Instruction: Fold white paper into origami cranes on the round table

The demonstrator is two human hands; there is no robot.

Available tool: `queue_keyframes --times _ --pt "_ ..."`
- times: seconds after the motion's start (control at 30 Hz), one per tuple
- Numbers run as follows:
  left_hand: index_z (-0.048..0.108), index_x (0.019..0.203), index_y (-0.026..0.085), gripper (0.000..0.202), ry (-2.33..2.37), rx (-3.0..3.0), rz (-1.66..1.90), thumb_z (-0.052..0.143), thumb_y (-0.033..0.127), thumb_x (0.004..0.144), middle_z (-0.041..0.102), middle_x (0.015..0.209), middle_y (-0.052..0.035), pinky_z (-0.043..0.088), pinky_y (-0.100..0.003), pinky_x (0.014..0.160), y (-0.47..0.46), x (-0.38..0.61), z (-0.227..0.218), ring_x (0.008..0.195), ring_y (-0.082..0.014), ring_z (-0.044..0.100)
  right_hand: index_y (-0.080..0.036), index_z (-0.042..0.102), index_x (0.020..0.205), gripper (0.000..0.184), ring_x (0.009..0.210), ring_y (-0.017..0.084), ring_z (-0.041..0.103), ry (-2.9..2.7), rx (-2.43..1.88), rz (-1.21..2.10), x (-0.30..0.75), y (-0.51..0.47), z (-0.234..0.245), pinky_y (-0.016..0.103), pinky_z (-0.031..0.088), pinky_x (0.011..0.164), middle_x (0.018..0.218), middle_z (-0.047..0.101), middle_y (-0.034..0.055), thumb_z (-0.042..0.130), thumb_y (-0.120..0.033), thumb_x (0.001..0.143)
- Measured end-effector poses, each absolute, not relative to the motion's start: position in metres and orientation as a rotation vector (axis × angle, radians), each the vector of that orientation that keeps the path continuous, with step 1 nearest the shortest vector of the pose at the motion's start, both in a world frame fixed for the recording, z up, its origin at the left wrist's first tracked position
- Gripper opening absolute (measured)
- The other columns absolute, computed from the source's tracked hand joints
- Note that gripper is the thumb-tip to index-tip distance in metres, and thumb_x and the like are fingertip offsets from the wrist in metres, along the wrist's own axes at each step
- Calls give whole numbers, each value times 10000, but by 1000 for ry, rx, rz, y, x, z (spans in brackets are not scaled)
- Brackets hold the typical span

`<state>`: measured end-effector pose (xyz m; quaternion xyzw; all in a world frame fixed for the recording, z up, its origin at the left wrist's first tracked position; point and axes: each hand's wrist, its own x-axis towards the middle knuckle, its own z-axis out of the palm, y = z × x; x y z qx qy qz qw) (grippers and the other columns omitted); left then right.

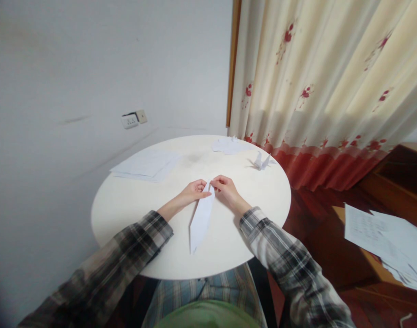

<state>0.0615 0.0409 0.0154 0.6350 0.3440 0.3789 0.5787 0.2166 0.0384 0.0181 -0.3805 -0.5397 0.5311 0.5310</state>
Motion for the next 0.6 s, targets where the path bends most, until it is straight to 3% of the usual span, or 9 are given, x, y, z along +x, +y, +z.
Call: queue_keyframes --times 0.27,0.6 --pt "527 775 140 336 772 1481 851 734 276 548 584 703 8 379 -221 587 40 62 17 622 -100 533 -178 539 550 98 527 93 395 -1323 -882 1195 217 39 16 243 290 532 526 477 -33 591 -226 618" --pt "524 790 129 373 782 1490 780 749 273 530 548 667 30 370 -205 548 36 64 17 574 -78 501 -172 539 553 177 499 80 375 -1287 -909 1142 219 44 16 237 275 510 506 456 -49 634 -305 622"
